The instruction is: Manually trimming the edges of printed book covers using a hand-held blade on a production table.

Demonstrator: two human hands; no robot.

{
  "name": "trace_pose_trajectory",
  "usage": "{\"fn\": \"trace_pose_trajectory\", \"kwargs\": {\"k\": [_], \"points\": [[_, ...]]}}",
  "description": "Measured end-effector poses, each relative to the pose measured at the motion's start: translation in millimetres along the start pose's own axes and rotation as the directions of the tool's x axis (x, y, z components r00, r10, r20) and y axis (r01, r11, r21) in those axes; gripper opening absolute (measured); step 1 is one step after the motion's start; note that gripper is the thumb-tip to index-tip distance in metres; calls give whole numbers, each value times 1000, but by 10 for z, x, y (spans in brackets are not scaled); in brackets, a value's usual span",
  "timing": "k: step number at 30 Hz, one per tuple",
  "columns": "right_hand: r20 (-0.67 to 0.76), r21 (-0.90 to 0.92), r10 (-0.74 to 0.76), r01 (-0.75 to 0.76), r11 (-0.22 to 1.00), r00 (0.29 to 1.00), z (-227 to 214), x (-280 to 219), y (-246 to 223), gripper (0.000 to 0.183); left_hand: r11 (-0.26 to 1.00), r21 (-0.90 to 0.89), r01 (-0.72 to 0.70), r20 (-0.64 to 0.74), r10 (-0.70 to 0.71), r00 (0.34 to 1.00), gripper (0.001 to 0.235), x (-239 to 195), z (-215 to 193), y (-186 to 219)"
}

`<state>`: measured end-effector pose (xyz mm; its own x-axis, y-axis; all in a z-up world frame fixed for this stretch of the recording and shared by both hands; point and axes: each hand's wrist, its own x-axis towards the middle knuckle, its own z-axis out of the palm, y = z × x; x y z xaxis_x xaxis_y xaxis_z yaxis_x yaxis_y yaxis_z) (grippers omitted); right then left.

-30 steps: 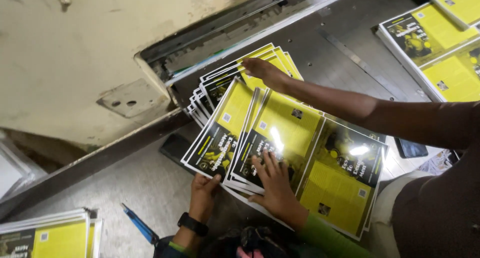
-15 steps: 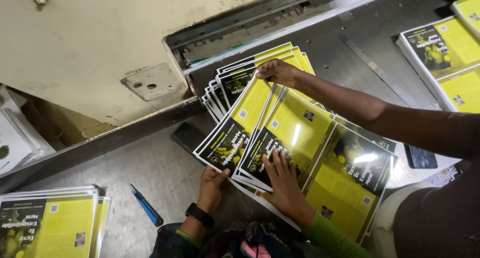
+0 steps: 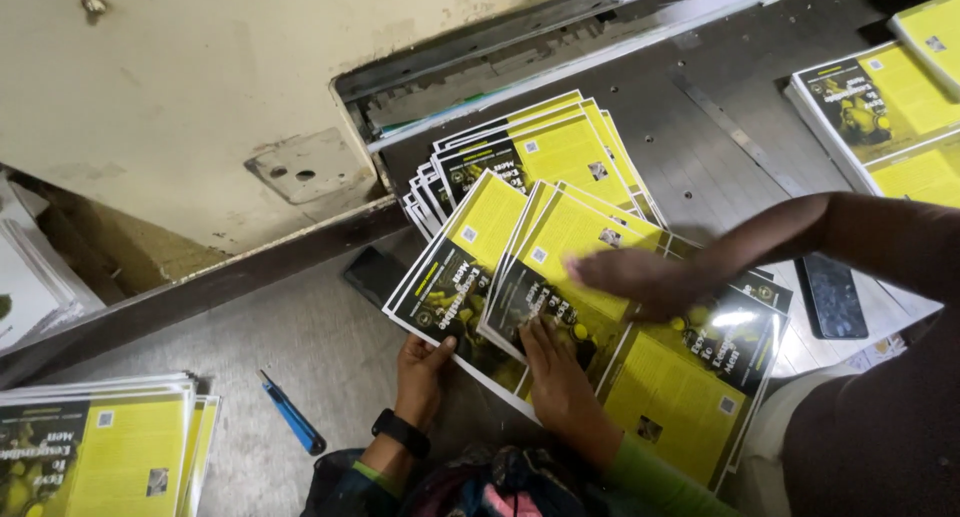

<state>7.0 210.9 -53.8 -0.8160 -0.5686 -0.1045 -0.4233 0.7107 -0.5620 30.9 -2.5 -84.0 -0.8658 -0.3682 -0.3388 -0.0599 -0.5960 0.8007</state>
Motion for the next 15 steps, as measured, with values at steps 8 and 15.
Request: {"fn": "trace_pose_trajectory", "kwargs": {"k": [8, 15], "points": [[-7, 233, 175, -168, 958, 985, -440, -39, -338, 52, 1000, 0, 5, -27, -5, 1000, 39, -46, 44, 88], [-194, -6, -98, 98, 995, 976, -253, -82, -95, 52, 997, 62, -49, -48, 52, 998, 29, 30, -98, -97]]}}
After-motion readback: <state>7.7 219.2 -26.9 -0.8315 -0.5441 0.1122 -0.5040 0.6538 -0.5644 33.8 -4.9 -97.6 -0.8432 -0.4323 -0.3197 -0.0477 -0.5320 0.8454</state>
